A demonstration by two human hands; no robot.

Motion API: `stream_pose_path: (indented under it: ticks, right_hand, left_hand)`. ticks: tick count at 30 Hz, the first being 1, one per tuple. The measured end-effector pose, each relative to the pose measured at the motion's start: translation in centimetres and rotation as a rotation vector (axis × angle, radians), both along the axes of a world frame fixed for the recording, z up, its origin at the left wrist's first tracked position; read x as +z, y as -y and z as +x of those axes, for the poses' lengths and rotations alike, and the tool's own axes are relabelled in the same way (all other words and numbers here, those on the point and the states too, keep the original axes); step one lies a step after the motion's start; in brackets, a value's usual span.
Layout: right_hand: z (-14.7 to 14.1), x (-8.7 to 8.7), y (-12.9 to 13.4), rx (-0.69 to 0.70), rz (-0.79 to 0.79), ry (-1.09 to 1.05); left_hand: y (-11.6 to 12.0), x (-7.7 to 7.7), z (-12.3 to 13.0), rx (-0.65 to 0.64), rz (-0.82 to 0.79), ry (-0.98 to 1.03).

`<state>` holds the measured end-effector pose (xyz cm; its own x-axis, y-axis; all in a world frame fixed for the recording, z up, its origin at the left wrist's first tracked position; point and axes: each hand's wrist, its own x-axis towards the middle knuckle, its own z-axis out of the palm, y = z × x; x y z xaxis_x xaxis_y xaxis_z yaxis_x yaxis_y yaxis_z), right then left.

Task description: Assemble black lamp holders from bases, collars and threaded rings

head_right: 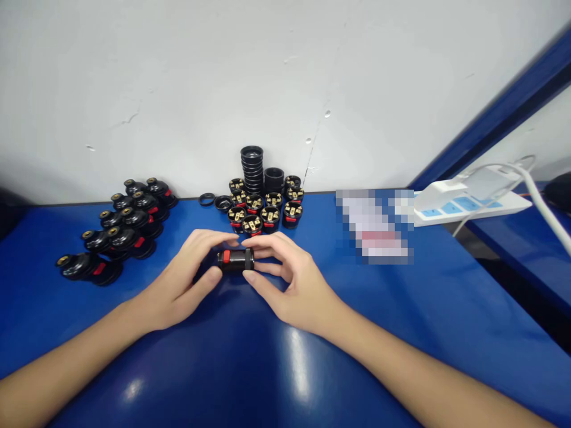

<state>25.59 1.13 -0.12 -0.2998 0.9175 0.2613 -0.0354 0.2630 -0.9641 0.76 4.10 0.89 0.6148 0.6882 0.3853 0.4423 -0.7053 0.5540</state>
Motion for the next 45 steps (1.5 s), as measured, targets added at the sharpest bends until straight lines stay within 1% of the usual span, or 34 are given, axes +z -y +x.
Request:
stream_pose_path:
  ticks: [3, 6, 8, 12, 16, 19, 24, 29, 32, 35, 39, 41, 45]
  right_hand:
    - [0.0, -0.1, 0.3, -0.021, 0.071, 0.046]
    - [-0.1, 0.2, 0.6, -0.049, 0.137, 0.144]
    - [-0.1, 0.4, 0.7, -0.067, 0.187, 0.218]
    - [-0.1, 0.7, 0.6, -0.091, 0.276, 0.325]
    - [0.1, 0.6, 0.3, -0.087, 0.285, 0.35]
    - [0.2, 0.6, 0.2, -0.076, 0.291, 0.385]
    - [0.2, 0.8, 0.3, -0.106, 0.3, 0.478]
    - [0.2, 1.0, 0.4, -0.114, 0.288, 0.499]
    - [0.2, 1.1, 0.4, -0.119, 0.29, 0.511]
    - [0.2, 1.1, 0.4, -0.128, 0.296, 0.53]
    - [0.3, 1.0, 0.3, -0.144, 0.309, 0.57]
    - [0.3, 1.0, 0.3, -0.141, 0.315, 0.588]
    - [0.3, 0.9, 0.4, -0.126, 0.303, 0.594]
  left_hand:
    - [-0.8, -0.1, -0.5, 0.074, 0.08, 0.001]
    - [-1.8, -0.3, -0.9, 0.181, 0.238, -0.113]
    - [-2.4, -0.6, -1.1, 0.222, 0.302, -0.205]
    - [-2.9, -1.0, -1.0, 0.243, 0.293, -0.327]
    - [-3.0, -1.4, -0.9, 0.28, 0.249, -0.345]
    - [-3.1, -1.5, -0.9, 0.283, 0.213, -0.339]
    - [-3.2, -1.4, -0.8, 0.289, 0.186, -0.334]
    - [-3.1, -1.4, -0.9, 0.295, 0.211, -0.371]
    - [-2.8, -1.1, -0.9, 0.309, 0.254, -0.359]
    - [-2.5, -0.5, -0.8, 0.304, 0.312, -0.32]
    - [-2.3, 0.0, -0.8, 0.258, 0.373, -0.237]
    - [-2.3, -0.1, -0.9, 0.229, 0.356, -0.184]
    - [-2.5, -0.5, -1.0, 0.145, 0.266, -0.04]
